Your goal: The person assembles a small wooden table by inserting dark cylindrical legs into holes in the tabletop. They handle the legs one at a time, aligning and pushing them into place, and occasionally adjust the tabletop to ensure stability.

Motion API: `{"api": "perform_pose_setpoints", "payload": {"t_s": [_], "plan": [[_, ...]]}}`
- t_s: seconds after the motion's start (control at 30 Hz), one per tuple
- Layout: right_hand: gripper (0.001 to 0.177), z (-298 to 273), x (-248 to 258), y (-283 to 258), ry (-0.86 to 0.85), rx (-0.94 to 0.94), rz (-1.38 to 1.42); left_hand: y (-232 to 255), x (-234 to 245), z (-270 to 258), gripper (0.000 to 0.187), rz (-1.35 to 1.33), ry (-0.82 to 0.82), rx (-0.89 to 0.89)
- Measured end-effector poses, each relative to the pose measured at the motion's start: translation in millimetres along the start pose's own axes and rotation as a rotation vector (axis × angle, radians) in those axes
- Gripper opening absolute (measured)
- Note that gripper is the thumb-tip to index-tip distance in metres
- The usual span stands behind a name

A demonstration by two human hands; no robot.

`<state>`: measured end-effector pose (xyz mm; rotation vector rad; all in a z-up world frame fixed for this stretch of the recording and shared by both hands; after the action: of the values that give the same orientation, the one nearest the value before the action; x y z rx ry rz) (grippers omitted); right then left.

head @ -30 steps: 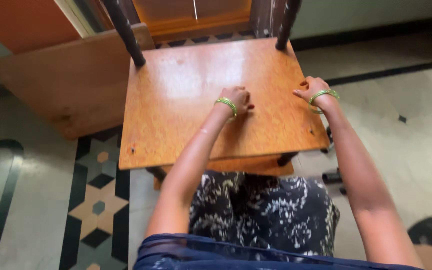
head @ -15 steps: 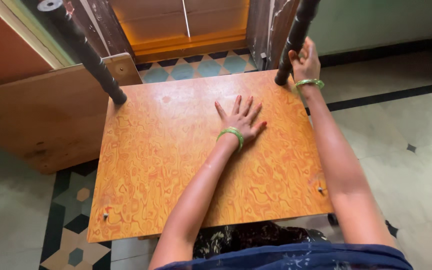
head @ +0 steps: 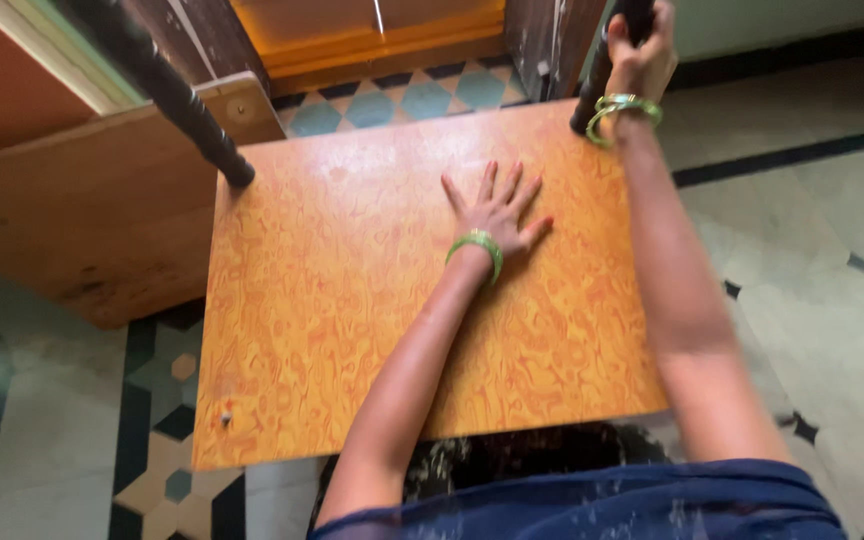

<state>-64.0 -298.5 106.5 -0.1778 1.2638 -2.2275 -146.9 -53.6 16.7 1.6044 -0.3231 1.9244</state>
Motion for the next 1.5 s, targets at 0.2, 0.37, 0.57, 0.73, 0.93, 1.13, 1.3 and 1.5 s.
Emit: {"api": "perform_pose_setpoints", "payload": {"t_s": [0.2,0.37,0.57,0.73,0.93,1.13,1.3,1.5], "plan": [[0.069,-41.4,85.0,1.4,-0.274,0.133,-0.384,-2.8,-6.1,-1.6,0.074,0.023,-0.048,0.001],[0.075,-124.2,210.3,6.7,-0.619,-0.456,-0.878,7.5,-3.6,-14.8,0.07,0.048,-0.06,0.02],[0.06,-189.2,260.8,-37.6,-0.804,-0.449,-0.798,22.0,5.2,-49.9,0.07,0.097,-0.08,0.049],[0.054,-195.6,265.2,-35.6,-0.71,-0.353,-0.871,37.7,2.8,-84.2,0.072,0.093,-0.116,0.069],[0.051,-203.3,285.3,-7.2,-0.687,-0.468,-0.599,69.7,-8.7,-94.5,0.073,0.084,-0.101,0.081],[0.035,-229.8,388.3,88.2,-0.294,-1.013,-0.274,126.1,-22.8,-88.0,0.077,0.062,-0.092,0.0],[0.034,-284.7,469.7,183.0,-0.344,-1.091,-0.46,157.8,-26.5,-62.0,0.076,0.023,-0.057,-0.064],[0.047,-282.3,472.0,267.6,-0.587,-0.766,-1.098,157.2,-24.8,-56.6,0.076,-0.063,0.039,-0.063]]}}
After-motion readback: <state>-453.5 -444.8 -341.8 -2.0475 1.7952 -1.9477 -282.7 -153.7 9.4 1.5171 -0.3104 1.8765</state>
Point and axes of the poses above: each hand's wrist, its own z-axis towards the middle knuckle, its own x-axis out of the back of the hand, y = z × x, the point moved 8 cm from there along z, towards the middle knuckle, and after that the axes turned 13 degrees about y, right-handed, at the moved point
